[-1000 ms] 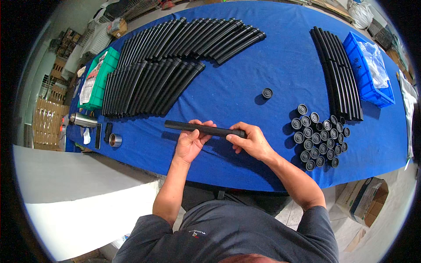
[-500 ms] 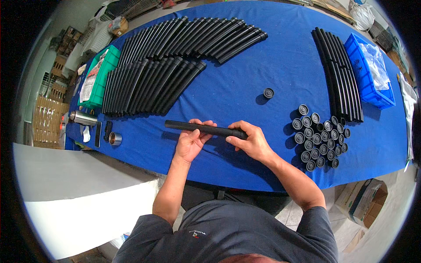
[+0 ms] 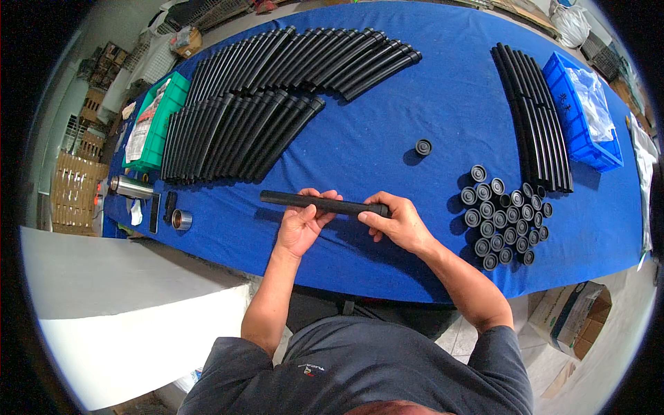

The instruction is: Assembling black plastic tubes by fitting plastic end caps onto them.

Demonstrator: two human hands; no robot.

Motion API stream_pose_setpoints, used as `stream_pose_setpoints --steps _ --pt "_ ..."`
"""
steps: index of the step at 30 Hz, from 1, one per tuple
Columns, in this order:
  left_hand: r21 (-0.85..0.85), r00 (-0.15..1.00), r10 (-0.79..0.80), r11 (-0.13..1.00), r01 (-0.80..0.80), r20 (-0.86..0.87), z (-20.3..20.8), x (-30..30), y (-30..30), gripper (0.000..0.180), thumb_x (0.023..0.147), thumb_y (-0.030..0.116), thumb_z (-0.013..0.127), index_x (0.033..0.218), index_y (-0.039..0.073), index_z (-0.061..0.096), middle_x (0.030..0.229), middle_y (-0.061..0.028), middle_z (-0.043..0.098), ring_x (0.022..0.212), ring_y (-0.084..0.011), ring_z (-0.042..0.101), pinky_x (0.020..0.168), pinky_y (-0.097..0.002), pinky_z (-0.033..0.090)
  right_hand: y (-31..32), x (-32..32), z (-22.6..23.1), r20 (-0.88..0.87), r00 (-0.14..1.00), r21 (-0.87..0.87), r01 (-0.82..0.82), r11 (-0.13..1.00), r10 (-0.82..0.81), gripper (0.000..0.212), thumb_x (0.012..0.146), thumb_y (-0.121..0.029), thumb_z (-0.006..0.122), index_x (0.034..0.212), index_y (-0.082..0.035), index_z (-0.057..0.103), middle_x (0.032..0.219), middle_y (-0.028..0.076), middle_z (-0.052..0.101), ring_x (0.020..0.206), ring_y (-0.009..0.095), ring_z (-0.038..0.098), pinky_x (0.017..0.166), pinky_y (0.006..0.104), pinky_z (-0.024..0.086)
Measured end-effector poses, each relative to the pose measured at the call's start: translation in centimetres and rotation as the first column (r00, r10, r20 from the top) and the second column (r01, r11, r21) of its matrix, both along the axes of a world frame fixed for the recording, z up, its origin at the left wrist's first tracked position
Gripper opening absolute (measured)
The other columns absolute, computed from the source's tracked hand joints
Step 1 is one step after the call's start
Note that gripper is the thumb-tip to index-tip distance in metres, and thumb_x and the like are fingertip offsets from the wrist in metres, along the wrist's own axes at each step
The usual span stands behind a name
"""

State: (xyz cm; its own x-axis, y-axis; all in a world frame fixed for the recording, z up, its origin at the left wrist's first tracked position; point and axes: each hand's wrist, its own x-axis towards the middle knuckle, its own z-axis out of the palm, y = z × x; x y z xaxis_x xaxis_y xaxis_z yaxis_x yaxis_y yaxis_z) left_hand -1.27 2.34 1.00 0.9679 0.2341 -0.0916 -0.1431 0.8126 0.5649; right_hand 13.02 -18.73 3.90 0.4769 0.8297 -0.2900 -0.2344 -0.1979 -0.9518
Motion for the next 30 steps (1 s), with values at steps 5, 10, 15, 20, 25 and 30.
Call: stream_pose_setpoints --steps 5,10,15,20,25,30 --pt "0.012 1.000 0.001 1.000 -0.001 0.015 -0.2 0.0 0.1 0.030 0.090 0.001 0.065 0.118 0.004 0.056 0.130 -0.0256 0.058 0.127 -0.0395 0.053 0.104 -0.0487 0.051 0.3 -0.5 0.4 0.544 0.822 0.244 0.038 0.969 -0.169 0.037 0.087 -0.027 0.075 0.109 0.002 0.062 0.073 0.007 0.065 0.058 0.013 0.065 0.053 0.0289 0.052" --pt "0.007 1.000 -0.008 1.000 0.008 0.009 0.1 0.0 0.1 0.029 0.090 0.001 0.065 0.118 0.004 0.056 0.130 -0.0257 0.058 0.126 -0.0394 0.053 0.102 -0.0480 0.052 0.2 -0.3 0.4 0.053 0.999 -0.016 0.007 1.000 -0.006 0.032 0.087 -0.018 0.074 0.109 0.002 0.062 0.078 0.005 0.064 0.061 0.012 0.063 0.055 0.0266 0.051" --pt "0.007 1.000 0.000 1.000 -0.001 0.013 -0.2 -0.1 0.1 0.029 0.090 0.000 0.065 0.117 0.003 0.056 0.130 -0.0259 0.058 0.126 -0.0396 0.053 0.102 -0.0473 0.053 0.2 -0.9 0.7 0.242 0.964 0.151 0.075 0.986 -0.110 0.030 0.088 -0.022 0.074 0.106 0.000 0.064 0.074 0.006 0.064 0.062 0.012 0.064 0.056 0.0276 0.051" --pt "0.024 1.000 0.001 1.000 -0.001 -0.005 0.1 0.0 0.0 0.030 0.089 -0.001 0.066 0.117 0.003 0.056 0.129 -0.0256 0.058 0.127 -0.0404 0.052 0.103 -0.0479 0.052 0.3 -0.5 -0.4 0.082 0.993 0.100 0.075 0.992 -0.083 0.031 0.088 -0.021 0.073 0.110 0.000 0.063 0.075 0.006 0.064 0.062 0.012 0.064 0.056 0.0287 0.052" --pt "-0.005 1.000 0.008 1.000 -0.008 0.011 -0.3 -0.1 0.2 0.030 0.088 -0.002 0.066 0.116 0.002 0.056 0.129 -0.0257 0.058 0.128 -0.0406 0.052 0.104 -0.0481 0.051 0.4 -0.7 -0.6 0.321 0.928 0.246 0.112 0.963 -0.190 0.033 0.090 -0.024 0.071 0.110 0.001 0.063 0.071 0.006 0.065 0.060 0.012 0.064 0.055 0.0280 0.052" --pt "0.008 0.999 -0.014 1.000 0.014 0.029 -0.2 -0.1 0.2 0.030 0.088 -0.002 0.065 0.117 0.002 0.056 0.129 -0.0264 0.058 0.128 -0.0408 0.051 0.105 -0.0480 0.050 0.2 -0.2 -0.3 -0.039 0.998 0.058 0.054 0.997 -0.052 0.033 0.088 -0.024 0.074 0.107 0.000 0.063 0.072 0.005 0.064 0.060 0.012 0.064 0.055 0.0275 0.051"
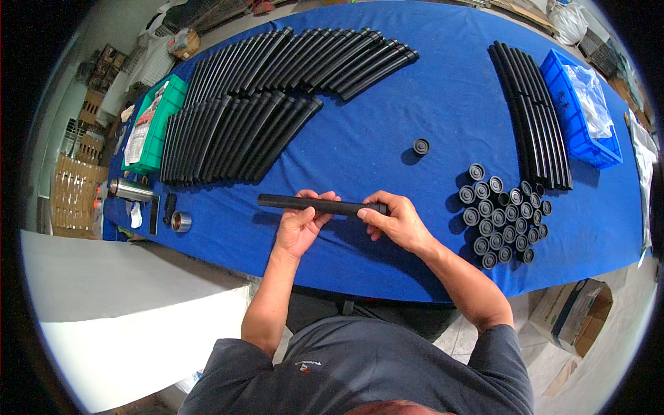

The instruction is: Assembling black plastic tubes by fitting plastic end caps onto them.

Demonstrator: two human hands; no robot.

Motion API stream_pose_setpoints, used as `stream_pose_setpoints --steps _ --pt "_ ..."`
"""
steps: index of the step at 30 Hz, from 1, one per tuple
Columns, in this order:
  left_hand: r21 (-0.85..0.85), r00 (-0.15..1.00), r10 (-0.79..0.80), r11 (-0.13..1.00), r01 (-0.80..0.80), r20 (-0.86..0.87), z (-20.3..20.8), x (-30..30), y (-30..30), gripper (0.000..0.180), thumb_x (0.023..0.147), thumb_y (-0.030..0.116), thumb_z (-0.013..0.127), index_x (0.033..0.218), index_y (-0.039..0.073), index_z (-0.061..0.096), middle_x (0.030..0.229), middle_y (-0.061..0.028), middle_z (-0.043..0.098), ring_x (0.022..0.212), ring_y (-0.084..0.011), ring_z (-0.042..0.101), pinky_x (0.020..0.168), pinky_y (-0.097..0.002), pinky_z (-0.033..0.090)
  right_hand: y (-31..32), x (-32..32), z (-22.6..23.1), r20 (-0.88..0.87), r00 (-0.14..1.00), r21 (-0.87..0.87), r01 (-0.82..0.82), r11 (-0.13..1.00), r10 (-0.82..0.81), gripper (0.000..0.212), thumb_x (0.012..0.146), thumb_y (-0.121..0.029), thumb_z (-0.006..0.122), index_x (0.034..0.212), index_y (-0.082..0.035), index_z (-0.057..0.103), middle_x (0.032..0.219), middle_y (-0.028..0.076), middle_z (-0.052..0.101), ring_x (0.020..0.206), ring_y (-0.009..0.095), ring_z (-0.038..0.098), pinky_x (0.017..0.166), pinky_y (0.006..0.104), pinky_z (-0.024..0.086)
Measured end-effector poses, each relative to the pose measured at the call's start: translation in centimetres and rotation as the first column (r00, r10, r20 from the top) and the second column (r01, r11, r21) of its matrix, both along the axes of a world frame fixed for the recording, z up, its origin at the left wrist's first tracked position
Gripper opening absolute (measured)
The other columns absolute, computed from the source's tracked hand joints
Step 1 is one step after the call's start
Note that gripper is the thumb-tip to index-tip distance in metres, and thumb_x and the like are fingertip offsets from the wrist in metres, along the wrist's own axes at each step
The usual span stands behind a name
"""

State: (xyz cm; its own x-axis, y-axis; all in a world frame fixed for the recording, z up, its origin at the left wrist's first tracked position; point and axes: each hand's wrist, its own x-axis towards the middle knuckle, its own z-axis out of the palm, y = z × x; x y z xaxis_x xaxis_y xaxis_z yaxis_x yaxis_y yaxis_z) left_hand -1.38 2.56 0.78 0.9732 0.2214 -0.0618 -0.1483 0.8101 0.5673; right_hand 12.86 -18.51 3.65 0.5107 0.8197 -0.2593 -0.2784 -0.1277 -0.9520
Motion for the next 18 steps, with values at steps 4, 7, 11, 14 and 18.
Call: stream_pose_setpoints --steps 4,7,11,14,18 --pt "-0.002 0.998 0.037 0.999 -0.037 -0.042 0.0 0.1 -0.1 0.031 0.088 -0.001 0.066 0.118 0.002 0.056 0.129 -0.0265 0.058 0.128 -0.0406 0.052 0.104 -0.0474 0.051 0.2 -0.3 -0.7 0.470 0.872 0.195 0.048 0.980 -0.136 0.034 0.089 -0.027 0.073 0.105 0.002 0.063 0.070 0.005 0.065 0.059 0.012 0.064 0.054 0.0270 0.051" --pt "0.016 1.000 0.027 0.999 -0.027 -0.014 -0.2 -0.1 0.0 0.031 0.089 0.000 0.066 0.119 0.003 0.055 0.130 -0.0265 0.058 0.127 -0.0407 0.052 0.104 -0.0469 0.051 0.1 -0.5 0.8 0.228 0.972 0.095 0.042 0.995 -0.063 0.032 0.089 -0.025 0.073 0.104 0.002 0.064 0.070 0.005 0.065 0.061 0.012 0.064 0.055 0.0271 0.050" --pt "0.022 0.999 0.010 1.000 -0.009 -0.031 0.4 0.1 -0.2 0.031 0.089 0.001 0.066 0.119 0.003 0.056 0.129 -0.0260 0.058 0.127 -0.0404 0.053 0.104 -0.0470 0.051 0.1 -0.3 0.0 0.184 0.982 0.024 0.028 0.999 -0.032 0.031 0.088 -0.022 0.074 0.105 0.001 0.064 0.072 0.005 0.065 0.062 0.011 0.064 0.056 0.0272 0.050" --pt "0.040 0.996 0.049 0.998 -0.046 -0.080 0.4 0.1 -0.3 0.033 0.085 0.003 0.072 0.115 0.004 0.058 0.126 -0.0244 0.060 0.124 -0.0405 0.055 0.104 -0.0470 0.050 0.1 -0.6 -0.3 0.321 0.942 0.112 0.060 0.992 -0.094 0.032 0.089 -0.023 0.073 0.107 0.002 0.064 0.071 0.006 0.065 0.062 0.012 0.064 0.056 0.0272 0.051" --pt "0.032 0.997 0.051 0.998 -0.050 -0.057 0.2 -0.1 -0.1 0.035 0.084 0.002 0.073 0.115 0.004 0.058 0.127 -0.0245 0.060 0.124 -0.0405 0.055 0.104 -0.0471 0.050 -0.1 -0.3 0.7 0.075 0.997 0.032 0.026 0.999 -0.028 0.034 0.087 -0.023 0.074 0.108 0.002 0.064 0.072 0.007 0.066 0.062 0.012 0.064 0.057 0.0276 0.051"
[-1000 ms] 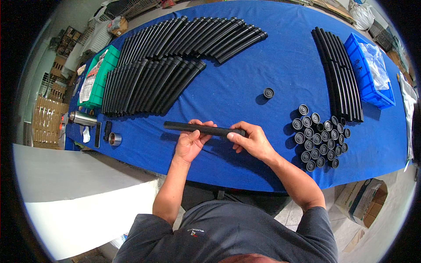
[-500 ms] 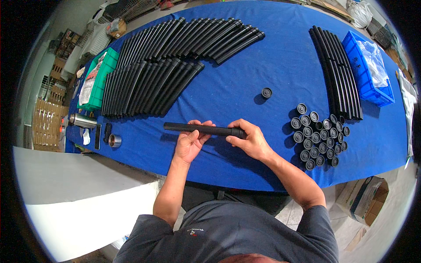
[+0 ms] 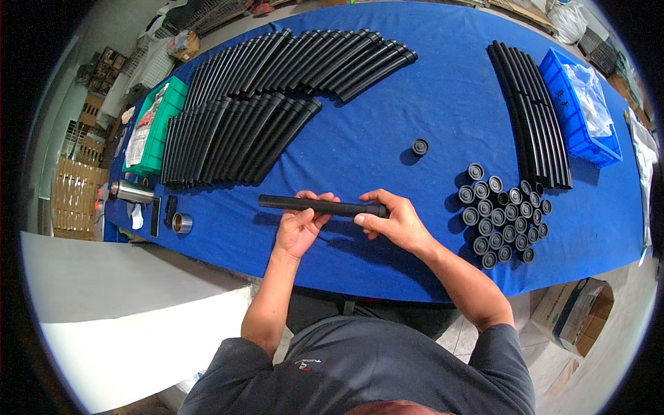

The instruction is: Assembling black plastic tubes by fitting plastic end caps onto them.

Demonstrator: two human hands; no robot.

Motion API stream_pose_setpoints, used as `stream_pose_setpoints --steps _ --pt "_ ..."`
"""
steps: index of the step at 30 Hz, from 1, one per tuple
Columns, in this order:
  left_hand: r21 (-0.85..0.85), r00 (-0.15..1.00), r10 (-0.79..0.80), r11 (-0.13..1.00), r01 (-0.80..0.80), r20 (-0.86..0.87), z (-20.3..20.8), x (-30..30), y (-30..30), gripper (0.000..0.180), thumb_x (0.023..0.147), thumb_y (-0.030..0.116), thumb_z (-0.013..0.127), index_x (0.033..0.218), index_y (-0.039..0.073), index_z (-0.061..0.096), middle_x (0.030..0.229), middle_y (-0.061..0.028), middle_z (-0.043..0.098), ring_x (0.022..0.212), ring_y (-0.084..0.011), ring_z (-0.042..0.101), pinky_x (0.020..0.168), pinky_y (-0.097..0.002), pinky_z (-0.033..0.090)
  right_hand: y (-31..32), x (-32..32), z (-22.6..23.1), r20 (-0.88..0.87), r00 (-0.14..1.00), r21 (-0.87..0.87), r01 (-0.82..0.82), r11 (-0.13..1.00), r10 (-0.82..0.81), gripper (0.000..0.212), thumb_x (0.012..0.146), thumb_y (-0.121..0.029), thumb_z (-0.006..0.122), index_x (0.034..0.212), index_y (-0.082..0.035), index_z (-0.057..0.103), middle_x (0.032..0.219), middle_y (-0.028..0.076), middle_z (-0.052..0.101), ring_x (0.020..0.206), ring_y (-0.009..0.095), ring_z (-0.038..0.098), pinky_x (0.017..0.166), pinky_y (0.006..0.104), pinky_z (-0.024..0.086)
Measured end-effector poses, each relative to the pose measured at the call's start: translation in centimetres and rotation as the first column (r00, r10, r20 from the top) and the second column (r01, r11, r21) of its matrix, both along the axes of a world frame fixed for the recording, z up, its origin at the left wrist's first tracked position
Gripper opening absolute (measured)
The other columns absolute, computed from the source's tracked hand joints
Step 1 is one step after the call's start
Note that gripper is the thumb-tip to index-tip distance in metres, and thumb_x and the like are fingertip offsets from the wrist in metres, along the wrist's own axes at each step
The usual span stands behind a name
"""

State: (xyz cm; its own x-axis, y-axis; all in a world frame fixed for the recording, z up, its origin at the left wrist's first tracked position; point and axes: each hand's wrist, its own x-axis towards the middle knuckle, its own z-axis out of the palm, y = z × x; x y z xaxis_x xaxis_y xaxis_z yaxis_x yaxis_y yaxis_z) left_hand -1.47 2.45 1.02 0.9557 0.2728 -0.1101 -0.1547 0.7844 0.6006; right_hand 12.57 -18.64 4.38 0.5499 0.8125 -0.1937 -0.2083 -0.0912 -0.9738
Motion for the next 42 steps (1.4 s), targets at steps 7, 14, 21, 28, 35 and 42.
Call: stream_pose_setpoints --steps 7,14,21,28,35,42 --pt "-0.013 0.999 -0.029 1.000 0.029 0.017 -0.1 0.2 -0.1 0.030 0.089 0.000 0.066 0.118 0.003 0.056 0.130 -0.0262 0.057 0.128 -0.0404 0.052 0.105 -0.0480 0.050 0.4 0.0 -1.2 0.595 0.783 0.223 0.054 0.973 -0.180 0.035 0.088 -0.027 0.074 0.105 0.003 0.065 0.073 0.007 0.066 0.061 0.012 0.065 0.055 0.0274 0.052" --pt "-0.013 0.999 -0.044 0.999 0.044 0.023 0.0 0.1 -0.1 0.030 0.089 0.000 0.065 0.118 0.003 0.056 0.130 -0.0262 0.058 0.127 -0.0398 0.053 0.105 -0.0481 0.050 0.0 0.0 -0.4 0.007 0.999 -0.058 -0.032 0.998 0.033 0.035 0.088 -0.027 0.074 0.104 0.003 0.066 0.073 0.008 0.066 0.063 0.013 0.066 0.057 0.0283 0.052" --pt "-0.036 0.999 -0.026 0.999 0.027 0.024 -0.1 0.0 0.0 0.030 0.089 0.000 0.066 0.118 0.003 0.056 0.129 -0.0259 0.058 0.126 -0.0392 0.054 0.104 -0.0480 0.051 -0.1 0.1 0.2 0.099 0.995 -0.045 -0.015 0.999 0.020 0.032 0.091 -0.024 0.071 0.106 0.003 0.065 0.075 0.007 0.066 0.064 0.011 0.064 0.055 0.0265 0.052" --pt "-0.037 1.000 -0.014 0.999 0.014 0.024 -0.4 -0.1 0.1 0.031 0.089 -0.001 0.066 0.118 0.002 0.055 0.129 -0.0261 0.058 0.127 -0.0399 0.053 0.104 -0.0478 0.051 0.1 0.0 0.1 0.343 0.939 0.056 0.022 0.998 -0.040 0.035 0.090 -0.028 0.071 0.105 0.003 0.065 0.072 0.008 0.066 0.060 0.013 0.066 0.052 0.0282 0.053" --pt "-0.029 1.000 -0.003 1.000 0.003 -0.004 0.0 0.2 -0.2 0.030 0.089 0.000 0.065 0.118 0.002 0.055 0.129 -0.0263 0.058 0.127 -0.0403 0.052 0.105 -0.0483 0.050 0.0 -0.1 -0.1 0.314 0.949 -0.020 0.004 1.000 0.002 0.030 0.088 -0.018 0.072 0.109 0.002 0.063 0.076 0.004 0.064 0.066 0.010 0.063 0.060 0.0257 0.051" --pt "-0.008 0.997 -0.037 0.999 0.037 0.060 -0.3 0.1 0.1 0.030 0.089 0.000 0.065 0.118 0.003 0.056 0.130 -0.0266 0.057 0.128 -0.0406 0.052 0.105 -0.0483 0.050 0.1 0.1 0.2 -0.028 0.997 -0.061 -0.069 0.996 0.068 0.031 0.088 -0.016 0.073 0.111 0.002 0.063 0.078 0.003 0.064 0.067 0.010 0.063 0.062 0.0260 0.051"
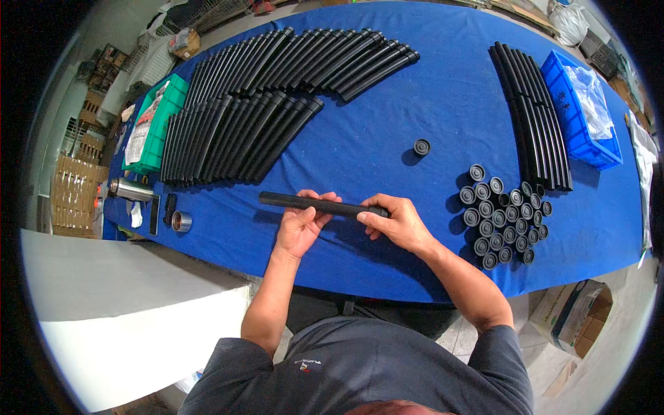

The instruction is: Assembling black plastic tubes by fitting plastic end caps onto them.

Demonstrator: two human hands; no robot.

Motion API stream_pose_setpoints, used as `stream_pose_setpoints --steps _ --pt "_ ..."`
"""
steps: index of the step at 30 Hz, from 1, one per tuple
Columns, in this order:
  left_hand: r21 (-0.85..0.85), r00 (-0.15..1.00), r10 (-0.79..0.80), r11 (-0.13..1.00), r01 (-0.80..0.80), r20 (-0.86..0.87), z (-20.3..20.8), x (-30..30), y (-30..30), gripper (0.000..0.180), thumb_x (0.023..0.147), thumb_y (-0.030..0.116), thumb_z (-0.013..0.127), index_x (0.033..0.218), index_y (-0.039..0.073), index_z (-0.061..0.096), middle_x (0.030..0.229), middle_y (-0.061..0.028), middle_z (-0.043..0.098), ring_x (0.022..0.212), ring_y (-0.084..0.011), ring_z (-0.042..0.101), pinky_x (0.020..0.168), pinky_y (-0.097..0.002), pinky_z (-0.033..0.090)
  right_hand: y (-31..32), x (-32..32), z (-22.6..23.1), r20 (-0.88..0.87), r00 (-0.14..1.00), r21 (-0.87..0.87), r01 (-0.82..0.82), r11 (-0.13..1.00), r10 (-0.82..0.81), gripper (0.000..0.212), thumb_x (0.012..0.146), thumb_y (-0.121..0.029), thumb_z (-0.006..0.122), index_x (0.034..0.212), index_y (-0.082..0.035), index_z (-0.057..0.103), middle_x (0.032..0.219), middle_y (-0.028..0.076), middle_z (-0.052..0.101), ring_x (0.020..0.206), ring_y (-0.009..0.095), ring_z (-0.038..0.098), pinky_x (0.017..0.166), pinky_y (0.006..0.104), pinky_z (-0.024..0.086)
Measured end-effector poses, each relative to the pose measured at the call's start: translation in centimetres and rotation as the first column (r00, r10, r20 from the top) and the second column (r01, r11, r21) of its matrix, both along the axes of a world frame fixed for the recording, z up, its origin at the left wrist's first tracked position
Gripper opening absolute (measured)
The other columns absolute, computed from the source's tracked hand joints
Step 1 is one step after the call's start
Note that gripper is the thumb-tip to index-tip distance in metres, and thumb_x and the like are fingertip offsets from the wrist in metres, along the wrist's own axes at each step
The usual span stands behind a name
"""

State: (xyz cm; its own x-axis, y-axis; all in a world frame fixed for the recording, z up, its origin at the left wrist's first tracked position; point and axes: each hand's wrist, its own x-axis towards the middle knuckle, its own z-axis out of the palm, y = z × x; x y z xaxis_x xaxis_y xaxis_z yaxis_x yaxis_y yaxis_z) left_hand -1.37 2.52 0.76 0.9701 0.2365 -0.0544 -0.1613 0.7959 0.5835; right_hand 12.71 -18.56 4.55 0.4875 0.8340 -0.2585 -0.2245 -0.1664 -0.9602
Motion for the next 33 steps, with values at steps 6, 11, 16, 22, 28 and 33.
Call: stream_pose_setpoints --steps 6,11,16,22,28,33 --pt "0.009 0.999 0.020 1.000 -0.020 -0.043 0.2 0.0 -0.2 0.031 0.089 0.000 0.065 0.118 0.003 0.056 0.130 -0.0264 0.057 0.128 -0.0406 0.052 0.104 -0.0483 0.051 0.3 -0.2 -1.7 0.469 0.860 0.238 0.096 0.967 -0.201 0.035 0.087 -0.023 0.074 0.108 0.004 0.065 0.073 0.007 0.067 0.062 0.012 0.065 0.057 0.0272 0.052" --pt "0.018 1.000 -0.004 1.000 0.005 -0.024 0.4 0.0 -0.2 0.031 0.089 -0.001 0.065 0.118 0.003 0.056 0.130 -0.0260 0.057 0.128 -0.0397 0.052 0.104 -0.0479 0.051 0.0 0.6 -0.7 0.007 1.000 -0.065 -0.013 0.998 0.014 0.032 0.088 -0.015 0.074 0.112 0.003 0.062 0.083 0.006 0.066 0.071 0.010 0.064 0.062 0.0251 0.053" --pt "-0.005 0.999 0.013 1.000 -0.013 -0.046 0.1 -0.1 -0.1 0.030 0.089 -0.001 0.065 0.118 0.003 0.056 0.130 -0.0259 0.057 0.128 -0.0396 0.052 0.106 -0.0483 0.049 0.2 -0.3 -0.9 0.289 0.947 0.194 0.083 0.977 -0.138 0.033 0.089 -0.024 0.073 0.106 0.002 0.065 0.073 0.007 0.066 0.061 0.013 0.065 0.055 0.0273 0.052" --pt "-0.026 0.999 0.007 1.000 -0.008 -0.037 0.2 -0.1 0.0 0.030 0.089 -0.001 0.065 0.117 0.003 0.056 0.130 -0.0259 0.057 0.128 -0.0396 0.052 0.107 -0.0488 0.048 0.0 0.1 -0.6 0.028 0.999 0.022 0.030 0.999 -0.031 0.031 0.089 -0.021 0.073 0.109 0.002 0.063 0.077 0.006 0.065 0.066 0.012 0.065 0.057 0.0269 0.053" --pt "-0.022 0.999 0.004 1.000 -0.004 -0.033 0.1 0.0 -0.1 0.031 0.089 0.000 0.065 0.118 0.003 0.056 0.130 -0.0259 0.057 0.128 -0.0395 0.052 0.106 -0.0480 0.049 0.2 -0.2 -1.1 0.207 0.974 0.142 0.059 0.988 -0.088 0.035 0.090 -0.027 0.072 0.108 0.002 0.064 0.072 0.006 0.066 0.059 0.012 0.065 0.053 0.0274 0.052" --pt "0.001 0.999 -0.013 1.000 0.013 -0.035 0.3 0.0 -0.1 0.032 0.088 -0.001 0.066 0.118 0.004 0.056 0.130 -0.0253 0.058 0.127 -0.0393 0.053 0.105 -0.0476 0.050 0.0 0.2 -0.4 0.019 1.000 -0.020 -0.016 1.000 0.016 0.031 0.091 -0.018 0.071 0.112 0.003 0.062 0.079 0.004 0.065 0.069 0.011 0.064 0.058 0.0258 0.054"
